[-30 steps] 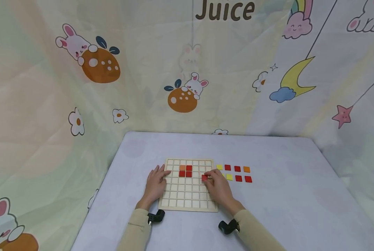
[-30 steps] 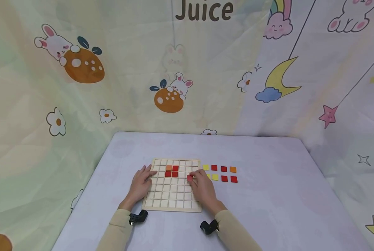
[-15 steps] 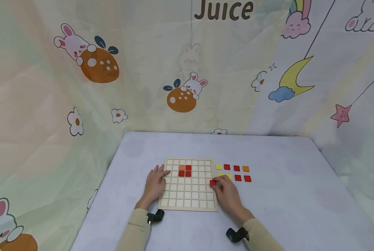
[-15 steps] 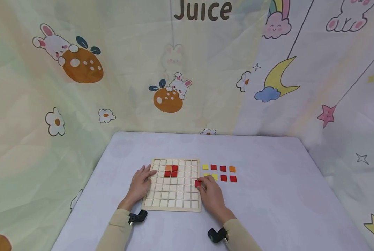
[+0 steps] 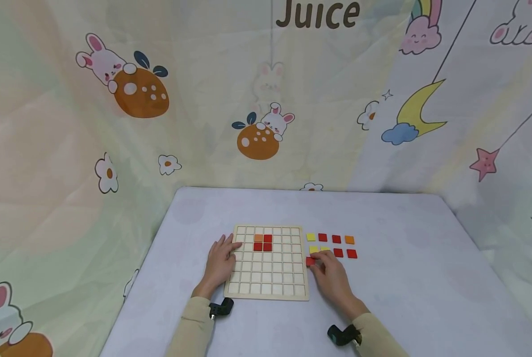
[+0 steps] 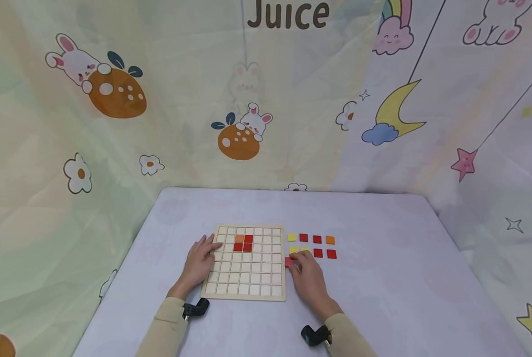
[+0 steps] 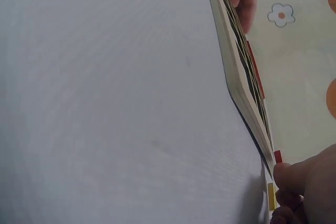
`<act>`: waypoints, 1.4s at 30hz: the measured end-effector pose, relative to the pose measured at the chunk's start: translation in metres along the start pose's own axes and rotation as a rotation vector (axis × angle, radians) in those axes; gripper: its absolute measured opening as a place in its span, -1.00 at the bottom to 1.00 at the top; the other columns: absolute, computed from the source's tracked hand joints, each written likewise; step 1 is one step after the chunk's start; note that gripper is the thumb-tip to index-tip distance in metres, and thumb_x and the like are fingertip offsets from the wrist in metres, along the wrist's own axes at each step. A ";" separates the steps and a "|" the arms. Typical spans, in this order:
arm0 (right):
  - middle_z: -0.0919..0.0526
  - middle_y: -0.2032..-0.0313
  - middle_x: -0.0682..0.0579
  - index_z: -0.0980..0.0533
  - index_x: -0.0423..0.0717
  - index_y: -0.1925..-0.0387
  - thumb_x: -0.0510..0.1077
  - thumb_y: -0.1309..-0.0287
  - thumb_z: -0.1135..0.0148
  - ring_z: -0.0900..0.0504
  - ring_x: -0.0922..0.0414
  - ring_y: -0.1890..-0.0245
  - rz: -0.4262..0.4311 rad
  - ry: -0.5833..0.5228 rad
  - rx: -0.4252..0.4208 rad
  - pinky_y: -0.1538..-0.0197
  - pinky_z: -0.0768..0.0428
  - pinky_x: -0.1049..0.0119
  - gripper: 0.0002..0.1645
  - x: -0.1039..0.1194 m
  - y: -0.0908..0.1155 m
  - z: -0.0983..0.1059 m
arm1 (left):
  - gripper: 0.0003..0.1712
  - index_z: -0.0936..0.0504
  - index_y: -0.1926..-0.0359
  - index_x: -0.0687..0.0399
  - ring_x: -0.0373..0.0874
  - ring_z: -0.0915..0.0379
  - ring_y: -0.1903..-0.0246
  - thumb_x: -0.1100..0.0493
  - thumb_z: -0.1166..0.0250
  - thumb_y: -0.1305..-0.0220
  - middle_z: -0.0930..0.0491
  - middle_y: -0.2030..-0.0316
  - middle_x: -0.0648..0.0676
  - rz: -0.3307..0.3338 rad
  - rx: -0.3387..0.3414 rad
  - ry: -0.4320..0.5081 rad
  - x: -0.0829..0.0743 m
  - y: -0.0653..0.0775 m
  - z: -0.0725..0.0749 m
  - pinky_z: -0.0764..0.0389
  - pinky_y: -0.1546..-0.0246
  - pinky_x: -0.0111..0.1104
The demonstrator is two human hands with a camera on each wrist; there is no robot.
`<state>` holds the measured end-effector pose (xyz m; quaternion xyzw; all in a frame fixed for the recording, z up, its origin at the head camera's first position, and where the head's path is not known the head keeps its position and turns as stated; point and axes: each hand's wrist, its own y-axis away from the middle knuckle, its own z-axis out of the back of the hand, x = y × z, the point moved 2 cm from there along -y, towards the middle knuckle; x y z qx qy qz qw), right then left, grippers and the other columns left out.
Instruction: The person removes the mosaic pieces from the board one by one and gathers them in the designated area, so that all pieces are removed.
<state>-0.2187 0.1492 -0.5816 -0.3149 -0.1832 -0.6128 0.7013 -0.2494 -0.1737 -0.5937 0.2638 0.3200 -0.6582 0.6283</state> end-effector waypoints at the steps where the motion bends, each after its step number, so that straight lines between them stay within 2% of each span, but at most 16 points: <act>1: -0.55 0.14 0.10 -0.60 -0.06 -0.04 -0.18 -0.10 -0.42 -0.45 0.20 0.34 -0.006 -0.003 0.001 0.34 -0.57 0.48 -0.57 -0.001 0.000 0.000 | -0.56 -0.61 -0.16 0.06 0.04 0.15 -0.50 0.33 -0.03 -0.33 -0.21 -0.44 0.08 0.000 0.000 0.002 0.000 0.000 0.000 0.26 -0.51 -0.11; 11: -0.53 0.21 0.09 -0.62 -0.07 -0.01 -0.21 -0.08 -0.43 -0.42 0.20 0.37 -0.024 -0.017 -0.010 0.40 -0.52 0.50 -0.60 -0.005 0.002 -0.001 | -0.56 -0.61 -0.16 0.07 0.06 0.14 -0.50 0.33 -0.04 -0.32 -0.22 -0.43 0.09 -0.004 -0.003 0.010 -0.001 0.000 0.001 0.25 -0.50 -0.09; 21: -0.53 0.16 0.07 -0.61 -0.09 -0.04 -0.22 -0.11 -0.41 -0.44 0.17 0.31 -0.051 -0.035 0.004 0.34 -0.56 0.51 -0.59 -0.008 0.003 -0.002 | -0.56 -0.61 -0.16 0.06 0.05 0.14 -0.50 0.32 -0.04 -0.33 -0.21 -0.44 0.09 -0.003 0.003 0.007 0.001 0.000 0.000 0.26 -0.51 -0.09; 34: -0.51 0.19 0.07 -0.62 -0.12 -0.02 -0.26 -0.11 -0.39 -0.43 0.17 0.31 -0.048 -0.027 -0.016 0.34 -0.54 0.50 -0.62 -0.009 0.002 -0.002 | -0.56 -0.61 -0.16 0.07 0.05 0.15 -0.50 0.33 -0.04 -0.32 -0.21 -0.44 0.08 0.001 0.001 -0.001 0.001 -0.001 0.000 0.26 -0.51 -0.10; 42: -0.53 0.15 0.05 -0.59 -0.12 -0.05 -0.27 -0.08 -0.41 -0.43 0.18 0.35 -0.033 -0.025 -0.034 0.37 -0.54 0.51 -0.56 -0.009 0.003 -0.002 | -0.56 -0.61 -0.16 0.06 0.05 0.13 -0.50 0.33 -0.03 -0.32 -0.22 -0.44 0.09 -0.007 -0.006 -0.016 0.002 -0.001 -0.001 0.25 -0.51 -0.10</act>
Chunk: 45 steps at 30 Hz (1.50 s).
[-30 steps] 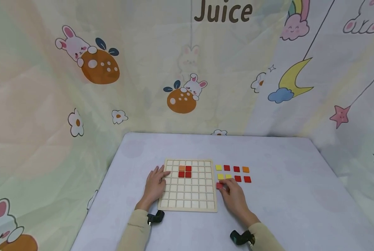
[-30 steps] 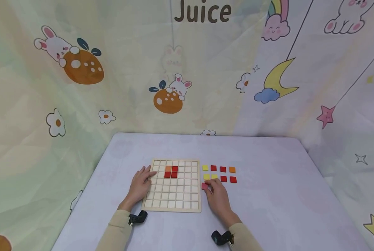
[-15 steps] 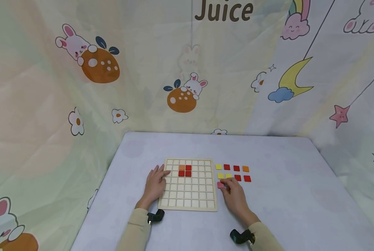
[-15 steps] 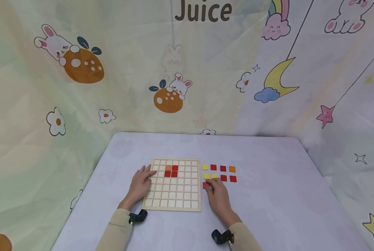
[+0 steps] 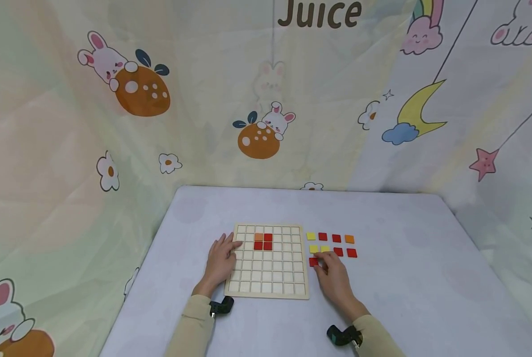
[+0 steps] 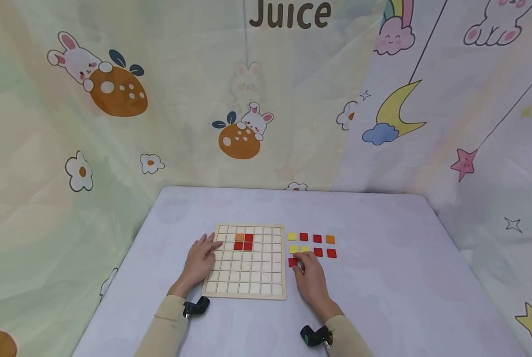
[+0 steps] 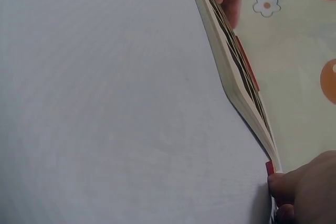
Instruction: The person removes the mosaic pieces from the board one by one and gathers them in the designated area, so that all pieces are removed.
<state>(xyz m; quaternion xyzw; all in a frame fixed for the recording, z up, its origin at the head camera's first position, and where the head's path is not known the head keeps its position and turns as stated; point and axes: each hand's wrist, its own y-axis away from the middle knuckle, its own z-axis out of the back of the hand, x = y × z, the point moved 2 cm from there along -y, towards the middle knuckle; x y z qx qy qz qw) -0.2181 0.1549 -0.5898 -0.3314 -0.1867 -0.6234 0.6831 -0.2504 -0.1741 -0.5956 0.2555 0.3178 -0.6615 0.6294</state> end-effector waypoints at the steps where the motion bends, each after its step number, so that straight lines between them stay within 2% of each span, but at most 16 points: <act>1: -0.53 0.15 0.04 -0.59 -0.12 -0.05 -0.28 -0.07 -0.41 -0.43 0.18 0.36 0.000 0.000 -0.001 0.38 -0.54 0.51 -0.55 0.000 0.000 0.000 | -0.56 -0.61 -0.16 0.06 0.04 0.13 -0.50 0.32 -0.03 -0.32 -0.22 -0.44 0.08 0.000 0.001 -0.002 0.000 0.000 0.000 0.25 -0.51 -0.11; 16: -0.54 0.13 0.07 -0.59 -0.07 -0.01 -0.21 -0.05 -0.43 -0.44 0.18 0.36 -0.010 -0.050 -0.033 0.37 -0.57 0.50 -0.57 0.003 0.002 0.000 | -0.56 -0.61 -0.16 0.06 0.05 0.13 -0.49 0.32 -0.04 -0.32 -0.22 -0.43 0.09 0.002 -0.001 -0.004 -0.001 0.000 0.000 0.24 -0.50 -0.10; 27: -0.54 0.11 0.08 -0.60 -0.07 0.00 -0.24 -0.12 -0.38 -0.43 0.19 0.36 0.052 -0.062 -0.039 0.40 -0.54 0.48 -0.63 0.020 -0.007 0.001 | -0.55 -0.61 -0.16 0.06 0.04 0.13 -0.50 0.33 -0.02 -0.31 -0.22 -0.43 0.08 -0.007 -0.009 0.009 -0.001 -0.001 0.002 0.24 -0.50 -0.10; 34: -0.52 0.10 0.11 -0.59 -0.04 -0.02 -0.19 -0.15 -0.36 -0.41 0.21 0.43 0.031 -0.094 -0.003 0.46 -0.51 0.51 -0.64 0.033 -0.015 -0.005 | -0.55 -0.61 -0.15 0.08 0.05 0.13 -0.50 0.34 -0.03 -0.30 -0.22 -0.43 0.09 0.002 -0.007 0.014 -0.003 -0.001 0.002 0.25 -0.50 -0.09; 39: -0.53 0.12 0.12 -0.61 -0.07 0.00 -0.19 -0.18 -0.33 -0.38 0.19 0.46 0.056 -0.129 0.041 0.50 -0.44 0.48 -0.67 0.047 -0.017 -0.011 | -0.54 -0.61 -0.16 0.07 0.04 0.14 -0.50 0.34 -0.02 -0.31 -0.21 -0.44 0.09 0.012 -0.005 0.016 -0.003 -0.001 0.001 0.25 -0.50 -0.10; 45: -0.55 0.16 0.11 -0.62 -0.07 0.04 -0.22 -0.20 -0.30 -0.39 0.21 0.40 0.107 -0.173 0.090 0.44 -0.43 0.47 -0.73 0.061 -0.018 -0.022 | -0.55 -0.60 -0.17 0.05 0.01 0.15 -0.50 0.33 -0.02 -0.32 -0.21 -0.44 0.06 0.031 0.002 0.014 -0.004 0.000 0.001 0.27 -0.51 -0.14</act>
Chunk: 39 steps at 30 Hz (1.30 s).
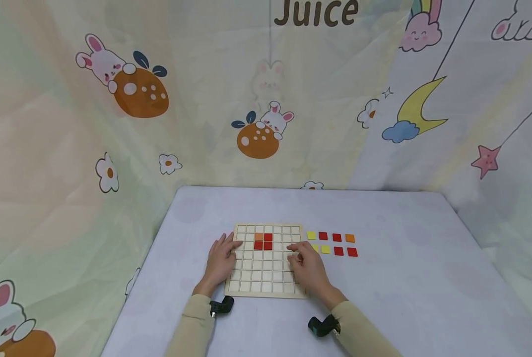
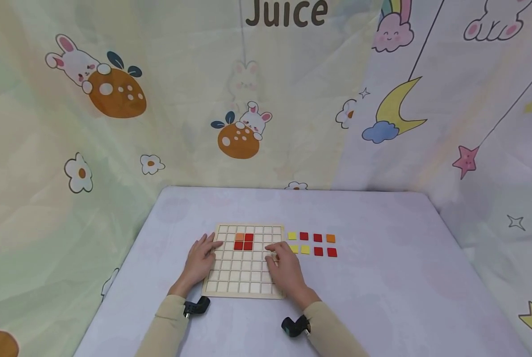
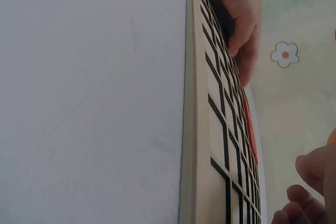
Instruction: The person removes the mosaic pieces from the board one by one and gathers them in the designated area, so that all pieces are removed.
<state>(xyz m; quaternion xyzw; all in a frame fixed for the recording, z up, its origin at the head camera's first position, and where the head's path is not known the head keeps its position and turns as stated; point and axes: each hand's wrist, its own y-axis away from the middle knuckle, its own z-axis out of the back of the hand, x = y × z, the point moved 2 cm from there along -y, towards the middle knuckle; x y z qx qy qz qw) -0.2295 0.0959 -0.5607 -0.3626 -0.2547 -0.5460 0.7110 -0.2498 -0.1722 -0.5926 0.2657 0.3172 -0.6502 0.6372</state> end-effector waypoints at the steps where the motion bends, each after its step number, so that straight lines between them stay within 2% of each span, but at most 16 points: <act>1: -0.56 0.16 0.10 -0.62 -0.07 0.04 -0.22 -0.20 -0.30 -0.39 0.21 0.40 0.005 -0.004 0.009 0.44 -0.43 0.47 -0.73 0.001 0.000 -0.002 | -0.55 -0.60 -0.17 0.05 0.02 0.15 -0.50 0.33 -0.02 -0.32 -0.21 -0.44 0.06 -0.001 0.000 0.001 0.000 0.000 0.000 0.27 -0.51 -0.13; 8: -0.55 0.18 0.18 -0.63 0.00 0.08 -0.17 -0.23 -0.28 -0.41 0.22 0.40 0.031 0.018 0.072 0.40 -0.48 0.47 -0.78 0.004 -0.002 -0.017 | -0.56 -0.61 -0.15 0.08 0.09 0.13 -0.49 0.35 -0.05 -0.30 -0.22 -0.43 0.11 -0.035 0.000 -0.007 0.000 0.000 0.001 0.24 -0.50 -0.05; 13: -0.55 0.21 0.24 -0.63 0.04 0.16 -0.17 -0.24 -0.26 -0.42 0.23 0.38 0.053 0.014 0.102 0.38 -0.50 0.46 -0.86 0.006 -0.006 -0.022 | -0.56 -0.61 -0.15 0.08 0.09 0.14 -0.50 0.35 -0.05 -0.30 -0.22 -0.43 0.12 -0.032 0.002 -0.005 0.000 0.000 0.001 0.26 -0.50 -0.05; 18: -0.55 0.23 0.24 -0.63 0.02 0.17 -0.18 -0.26 -0.24 -0.41 0.23 0.39 0.084 0.036 0.109 0.36 -0.49 0.43 -0.87 0.009 -0.014 -0.026 | -0.56 -0.61 -0.15 0.08 0.09 0.14 -0.49 0.35 -0.05 -0.30 -0.22 -0.43 0.12 -0.038 0.000 0.003 0.000 0.000 0.000 0.26 -0.50 -0.05; 23: -0.58 0.19 0.21 -0.66 0.00 0.21 -0.16 -0.25 -0.25 -0.46 0.25 0.32 0.095 0.081 0.113 0.26 -0.57 0.41 -0.88 0.007 -0.022 -0.029 | -0.56 -0.61 -0.15 0.07 0.08 0.14 -0.50 0.35 -0.05 -0.31 -0.22 -0.43 0.11 -0.035 0.001 -0.001 0.000 0.000 0.000 0.25 -0.50 -0.06; 32: -0.57 0.15 0.16 -0.67 -0.04 0.11 -0.13 -0.29 -0.19 -0.56 0.22 0.22 0.074 0.133 0.119 0.13 -0.65 0.30 -0.79 0.007 -0.035 -0.037 | -0.55 -0.61 -0.15 0.06 0.07 0.14 -0.49 0.35 -0.06 -0.29 -0.22 -0.43 0.11 -0.035 -0.007 -0.006 0.002 0.000 0.000 0.25 -0.50 -0.07; 39: -0.58 0.08 0.09 -0.64 -0.06 0.03 -0.12 -0.25 -0.23 -0.60 0.15 0.11 0.053 0.193 0.128 0.02 -0.66 0.21 -0.72 0.010 -0.040 -0.042 | -0.57 -0.62 -0.14 0.08 0.09 0.13 -0.49 0.35 -0.07 -0.30 -0.23 -0.43 0.12 -0.043 -0.007 0.002 0.001 0.000 0.000 0.24 -0.50 -0.06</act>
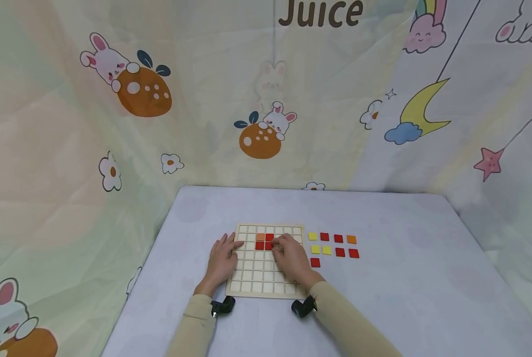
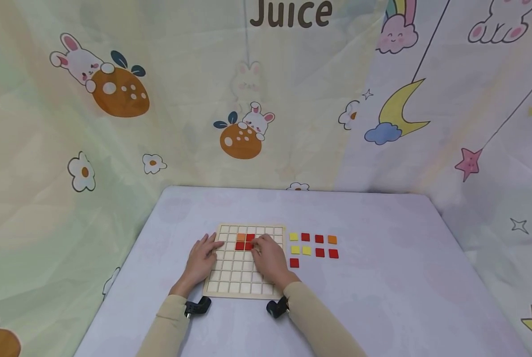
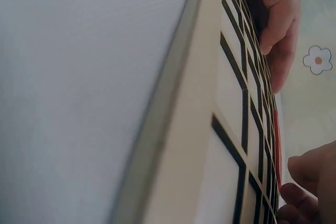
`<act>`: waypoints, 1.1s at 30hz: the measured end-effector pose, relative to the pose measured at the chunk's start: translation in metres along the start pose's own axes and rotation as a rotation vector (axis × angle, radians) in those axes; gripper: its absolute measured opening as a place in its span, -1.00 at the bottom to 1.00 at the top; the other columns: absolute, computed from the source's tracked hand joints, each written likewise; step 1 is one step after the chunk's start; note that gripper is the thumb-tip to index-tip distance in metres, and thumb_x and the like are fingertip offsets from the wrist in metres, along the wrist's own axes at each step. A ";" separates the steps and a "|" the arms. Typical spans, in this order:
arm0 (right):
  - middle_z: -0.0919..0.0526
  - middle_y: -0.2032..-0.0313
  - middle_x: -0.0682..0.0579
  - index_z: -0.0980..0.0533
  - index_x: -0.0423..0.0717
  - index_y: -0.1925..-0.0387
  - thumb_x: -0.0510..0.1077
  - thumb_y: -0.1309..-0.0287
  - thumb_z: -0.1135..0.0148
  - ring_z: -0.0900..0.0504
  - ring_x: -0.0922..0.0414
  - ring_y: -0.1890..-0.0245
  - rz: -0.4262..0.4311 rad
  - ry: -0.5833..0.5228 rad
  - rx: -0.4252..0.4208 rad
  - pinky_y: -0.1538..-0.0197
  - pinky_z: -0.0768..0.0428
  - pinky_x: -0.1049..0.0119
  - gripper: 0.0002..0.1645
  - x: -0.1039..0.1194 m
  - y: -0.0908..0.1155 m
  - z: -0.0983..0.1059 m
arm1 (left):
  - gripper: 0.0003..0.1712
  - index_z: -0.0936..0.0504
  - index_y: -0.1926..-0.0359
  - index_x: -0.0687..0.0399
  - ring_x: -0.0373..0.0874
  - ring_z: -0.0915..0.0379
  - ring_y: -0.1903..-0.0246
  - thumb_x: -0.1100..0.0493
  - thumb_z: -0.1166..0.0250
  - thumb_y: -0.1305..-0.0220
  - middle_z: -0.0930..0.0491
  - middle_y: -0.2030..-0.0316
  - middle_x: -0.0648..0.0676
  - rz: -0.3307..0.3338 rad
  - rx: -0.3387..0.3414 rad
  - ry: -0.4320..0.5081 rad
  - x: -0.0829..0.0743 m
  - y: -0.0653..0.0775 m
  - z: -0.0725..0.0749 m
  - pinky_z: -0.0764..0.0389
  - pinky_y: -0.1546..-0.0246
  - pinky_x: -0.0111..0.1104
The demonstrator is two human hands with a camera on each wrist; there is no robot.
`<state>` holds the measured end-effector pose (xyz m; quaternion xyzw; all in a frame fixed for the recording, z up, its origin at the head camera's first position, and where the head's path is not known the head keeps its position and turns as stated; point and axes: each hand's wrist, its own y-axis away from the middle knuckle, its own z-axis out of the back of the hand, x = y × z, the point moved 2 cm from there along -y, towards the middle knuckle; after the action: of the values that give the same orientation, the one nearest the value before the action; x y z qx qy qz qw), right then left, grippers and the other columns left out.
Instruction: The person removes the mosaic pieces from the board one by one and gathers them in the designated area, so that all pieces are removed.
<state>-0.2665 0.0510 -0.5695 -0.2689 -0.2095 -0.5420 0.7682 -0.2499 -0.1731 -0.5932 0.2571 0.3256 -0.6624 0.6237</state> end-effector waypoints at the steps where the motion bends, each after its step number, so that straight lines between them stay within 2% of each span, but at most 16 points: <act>1: -0.58 0.07 0.08 -0.63 -0.06 0.01 -0.11 -0.25 -0.24 -0.60 0.15 0.11 -0.008 0.008 0.004 0.00 -0.66 0.21 -0.70 0.000 -0.001 0.000 | -0.57 -0.62 -0.14 0.08 0.09 0.13 -0.49 0.35 -0.07 -0.30 -0.23 -0.43 0.12 -0.001 0.000 0.002 0.000 0.000 0.000 0.24 -0.50 -0.06; 9: -0.56 0.03 0.09 -0.61 -0.02 -0.05 -0.05 -0.22 -0.30 -0.55 0.18 0.19 -0.060 0.093 0.044 0.01 -0.64 0.26 -0.63 0.001 -0.007 -0.004 | -0.57 -0.62 -0.14 0.08 0.09 0.13 -0.49 0.35 -0.06 -0.30 -0.23 -0.43 0.12 -0.004 0.004 0.001 0.000 0.000 0.000 0.24 -0.50 -0.05; 14: -0.54 0.05 0.09 -0.60 0.01 -0.05 -0.03 -0.19 -0.33 -0.53 0.19 0.23 -0.074 0.123 0.038 0.05 -0.64 0.27 -0.61 0.000 -0.009 -0.007 | -0.57 -0.62 -0.14 0.07 0.08 0.13 -0.49 0.34 -0.06 -0.30 -0.23 -0.43 0.11 0.000 0.002 0.002 -0.001 0.000 0.000 0.24 -0.50 -0.06; 25: -0.52 0.10 0.12 -0.60 0.06 0.03 -0.01 -0.19 -0.34 -0.49 0.21 0.28 -0.079 0.113 0.024 0.11 -0.62 0.31 -0.69 0.001 -0.008 -0.010 | -0.57 -0.62 -0.14 0.09 0.10 0.13 -0.49 0.36 -0.06 -0.30 -0.23 -0.43 0.14 -0.004 0.000 -0.002 -0.001 0.000 0.001 0.24 -0.50 -0.03; 33: -0.52 0.12 0.14 -0.56 0.06 0.05 0.00 -0.23 -0.31 -0.53 0.22 0.21 -0.068 0.113 -0.004 0.06 -0.63 0.27 -0.72 0.005 -0.005 -0.011 | -0.56 -0.62 -0.14 0.08 0.09 0.12 -0.49 0.36 -0.07 -0.29 -0.24 -0.42 0.13 0.001 -0.005 0.002 0.000 0.000 0.000 0.23 -0.50 -0.05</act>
<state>-0.2694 0.0392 -0.5740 -0.2323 -0.1737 -0.5824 0.7594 -0.2495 -0.1731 -0.5928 0.2563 0.3277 -0.6611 0.6244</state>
